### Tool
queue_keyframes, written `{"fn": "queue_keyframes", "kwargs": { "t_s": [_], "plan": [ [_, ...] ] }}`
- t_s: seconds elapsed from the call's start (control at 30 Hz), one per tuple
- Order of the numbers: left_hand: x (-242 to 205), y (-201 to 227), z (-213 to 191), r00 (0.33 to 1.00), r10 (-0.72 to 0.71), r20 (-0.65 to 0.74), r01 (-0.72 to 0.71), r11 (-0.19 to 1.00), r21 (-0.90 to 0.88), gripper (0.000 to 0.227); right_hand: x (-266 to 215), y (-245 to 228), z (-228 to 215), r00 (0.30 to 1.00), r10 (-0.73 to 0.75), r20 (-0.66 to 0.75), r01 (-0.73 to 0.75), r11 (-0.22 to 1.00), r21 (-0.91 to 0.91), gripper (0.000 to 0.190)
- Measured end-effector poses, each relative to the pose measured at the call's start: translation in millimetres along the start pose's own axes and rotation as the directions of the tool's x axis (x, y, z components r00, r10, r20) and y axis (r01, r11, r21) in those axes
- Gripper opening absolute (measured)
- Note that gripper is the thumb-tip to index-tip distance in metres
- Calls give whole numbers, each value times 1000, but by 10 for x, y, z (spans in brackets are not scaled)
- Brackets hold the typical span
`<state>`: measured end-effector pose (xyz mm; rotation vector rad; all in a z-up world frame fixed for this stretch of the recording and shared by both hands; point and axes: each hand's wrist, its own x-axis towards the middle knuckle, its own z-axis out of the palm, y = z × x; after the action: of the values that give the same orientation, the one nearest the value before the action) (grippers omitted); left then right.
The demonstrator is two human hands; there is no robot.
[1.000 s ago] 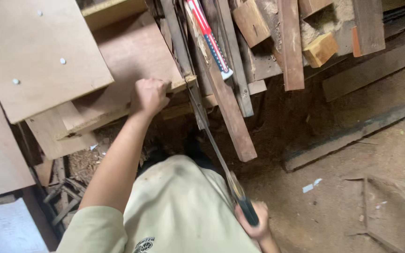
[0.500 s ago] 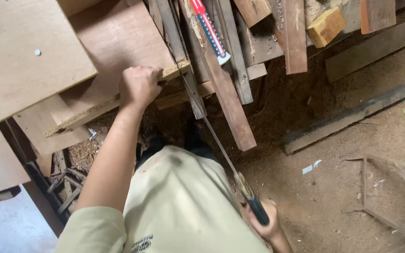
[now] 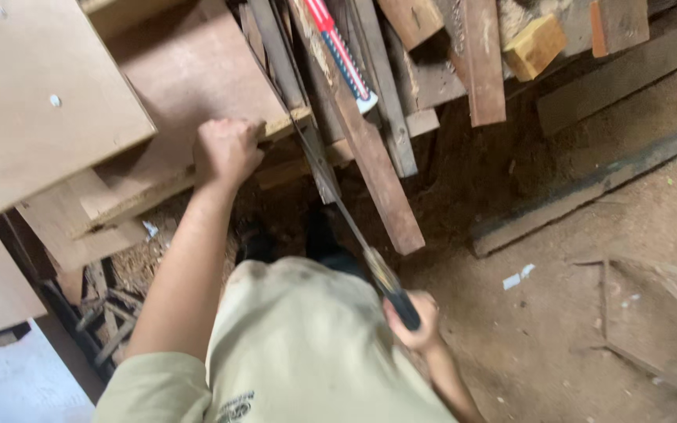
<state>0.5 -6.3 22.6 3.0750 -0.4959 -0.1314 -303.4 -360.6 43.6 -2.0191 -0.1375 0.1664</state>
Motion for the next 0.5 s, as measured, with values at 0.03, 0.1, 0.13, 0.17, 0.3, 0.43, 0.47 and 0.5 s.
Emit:
{"fn": "queue_keyframes", "kwargs": {
  "t_s": [0.03,0.1,0.13,0.17,0.3,0.43,0.47,0.5],
  "plan": [
    [-52,14,22,1000,-10,19,10,1000,4,18,-244,32,-94,1000,1,22,-2,999,44,9],
    [-57,10,70,999,-28,41,27,999,20,19,-715,-102,-325,994,77,81,-75,997,-22,8],
    [-51,-1,88,1000,-13,28,13,1000,14,17,-772,-146,-358,998,11,64,-8,999,-48,8],
    [-32,-23,107,1000,3,13,-3,1000,11,16,-708,-174,-319,997,-58,48,61,995,-73,7],
    [-22,-37,190,996,-11,-91,-1,990,-141,24,231,-198,117,967,-253,-12,252,965,-70,9],
    [-91,-5,145,999,-9,-34,7,997,-75,23,1061,-96,547,995,-94,-15,95,994,62,4],
    [-136,12,109,998,4,-61,-8,998,-67,25,1078,-85,590,997,-76,-30,78,993,88,4],
    [-55,-18,72,994,21,-105,-27,998,-52,27,1112,-53,574,996,-73,-56,79,991,111,4]
  ]
}}
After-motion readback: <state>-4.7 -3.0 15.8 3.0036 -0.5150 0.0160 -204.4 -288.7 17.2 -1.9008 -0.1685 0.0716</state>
